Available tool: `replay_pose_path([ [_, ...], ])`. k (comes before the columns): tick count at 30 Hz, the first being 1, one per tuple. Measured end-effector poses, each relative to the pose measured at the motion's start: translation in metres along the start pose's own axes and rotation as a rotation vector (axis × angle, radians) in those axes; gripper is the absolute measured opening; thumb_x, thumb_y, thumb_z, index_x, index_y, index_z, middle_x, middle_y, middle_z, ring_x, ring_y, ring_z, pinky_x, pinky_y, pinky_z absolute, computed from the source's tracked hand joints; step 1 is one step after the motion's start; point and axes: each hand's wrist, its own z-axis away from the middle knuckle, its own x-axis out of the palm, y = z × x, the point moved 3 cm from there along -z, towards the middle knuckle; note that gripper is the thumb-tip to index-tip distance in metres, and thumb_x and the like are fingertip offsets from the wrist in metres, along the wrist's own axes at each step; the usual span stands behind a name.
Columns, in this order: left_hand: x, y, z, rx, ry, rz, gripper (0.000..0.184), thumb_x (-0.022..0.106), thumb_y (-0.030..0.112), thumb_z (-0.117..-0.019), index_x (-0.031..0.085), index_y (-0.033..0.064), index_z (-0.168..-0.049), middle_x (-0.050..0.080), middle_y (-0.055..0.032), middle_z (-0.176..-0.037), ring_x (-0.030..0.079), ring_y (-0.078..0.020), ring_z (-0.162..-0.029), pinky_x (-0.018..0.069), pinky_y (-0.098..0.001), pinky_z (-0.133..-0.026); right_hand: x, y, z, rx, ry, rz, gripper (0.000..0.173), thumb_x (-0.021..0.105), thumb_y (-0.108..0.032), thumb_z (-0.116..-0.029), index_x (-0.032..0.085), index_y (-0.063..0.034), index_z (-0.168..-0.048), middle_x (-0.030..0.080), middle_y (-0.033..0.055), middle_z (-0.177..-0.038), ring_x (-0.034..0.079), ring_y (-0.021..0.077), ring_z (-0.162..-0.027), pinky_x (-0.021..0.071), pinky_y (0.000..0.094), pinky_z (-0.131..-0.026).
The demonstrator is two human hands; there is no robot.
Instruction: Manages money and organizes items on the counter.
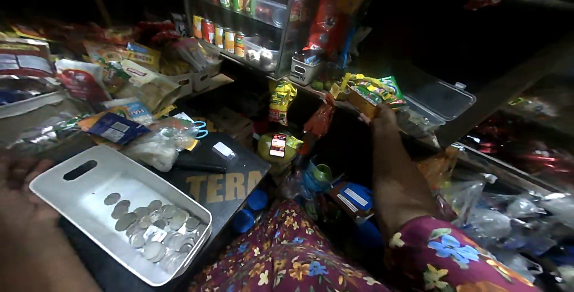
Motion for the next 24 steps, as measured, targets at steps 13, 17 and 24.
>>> replay_pose_path([
  [13, -0.054, -0.049, -0.059, -0.017, 0.001, -0.01, 0.016, 0.046, 0.024, -0.1083, 0.055, 0.0163, -0.119, 0.064, 0.0061, -0.099, 0.067, -0.0071, -0.09, 0.0574, -0.0272, -0.083, 0.014, 0.022, 0.025, -0.012, 0.072, -0.08, 0.068, 0.051, -0.054, -0.1024, 0.033, -0.0133, -0.154, 0.047, 0.0171, -0.149, 0.053, 0.0335, -0.13, 0.0501, 0.0545, -0.096],
  [17, -0.057, -0.056, -0.066, 0.005, -0.006, 0.028, 0.012, 0.05, 0.024, -0.1065, 0.055, 0.0196, -0.116, 0.065, 0.0066, -0.095, 0.067, -0.0077, -0.084, 0.0588, -0.0282, -0.079, 0.017, 0.025, 0.019, -0.025, 0.035, -0.126, 0.061, 0.054, -0.041, -0.1044, 0.034, -0.0086, -0.153, 0.047, 0.0194, -0.148, 0.056, 0.0332, -0.128, 0.0533, 0.0483, -0.097],
  [24, -0.055, -0.053, -0.061, -0.009, -0.02, -0.024, 0.016, 0.048, 0.023, -0.1073, 0.056, 0.0167, -0.119, 0.065, 0.0057, -0.097, 0.067, -0.0071, -0.084, 0.0576, -0.0266, -0.078, 0.029, 0.031, 0.04, -0.057, -0.015, -0.308, 0.05, 0.056, -0.023, -0.1038, 0.039, -0.0087, -0.149, 0.048, 0.0153, -0.146, 0.054, 0.0282, -0.13, 0.051, 0.0439, -0.101],
])
